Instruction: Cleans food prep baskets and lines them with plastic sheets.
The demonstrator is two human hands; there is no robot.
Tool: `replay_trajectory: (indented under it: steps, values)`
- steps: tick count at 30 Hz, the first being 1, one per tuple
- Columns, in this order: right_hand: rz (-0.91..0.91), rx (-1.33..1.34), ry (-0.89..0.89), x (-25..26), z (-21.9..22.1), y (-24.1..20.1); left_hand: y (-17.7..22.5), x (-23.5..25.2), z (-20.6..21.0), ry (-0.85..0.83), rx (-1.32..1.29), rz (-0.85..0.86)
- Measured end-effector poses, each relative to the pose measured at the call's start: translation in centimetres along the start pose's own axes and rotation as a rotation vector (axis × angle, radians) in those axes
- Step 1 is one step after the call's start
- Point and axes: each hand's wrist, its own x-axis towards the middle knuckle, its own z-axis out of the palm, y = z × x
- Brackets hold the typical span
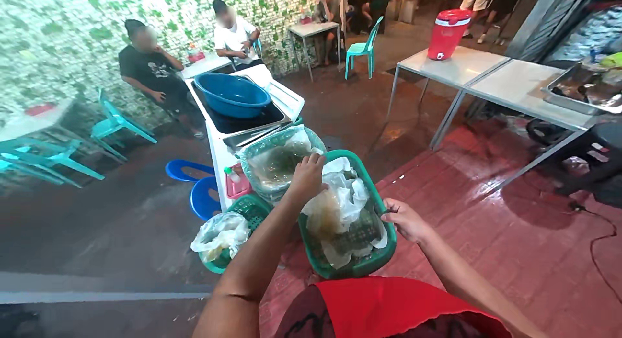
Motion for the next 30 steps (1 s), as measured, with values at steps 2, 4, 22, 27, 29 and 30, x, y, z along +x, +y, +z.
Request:
replay_trajectory:
  steps: [2,4,22,27,29,30]
  values:
    - [0.017,0.005,0.005,-0.2,0.9,0.2,-0.2,-0.6,0.6,0.012,0.037,-0.068]
    - [0.023,0.018,0.014,-0.4,1.6,0.4,-0.5,-1.6,1.0,-0.018,0.091,-0.114]
    - [-0.027,-0.049,0.084,2.3,12.3,-1.7,-8.4,-5.3,-0.4,-0.168,0.197,-0.153]
    - [-0.063,0.030,0.086,4.4,17.0,-1.4,-14.6,-7.0,-0.6,-0.094,0.189,-0.049]
    - [-0.098,0.039,0.072,5.1,18.7,-1.3,-16.5,-7.7,-0.8,-0.095,0.167,-0.024]
    - [-0.116,0.040,0.063,5.4,19.5,-1.3,-17.1,-7.9,-1.2,-0.118,0.170,-0.023]
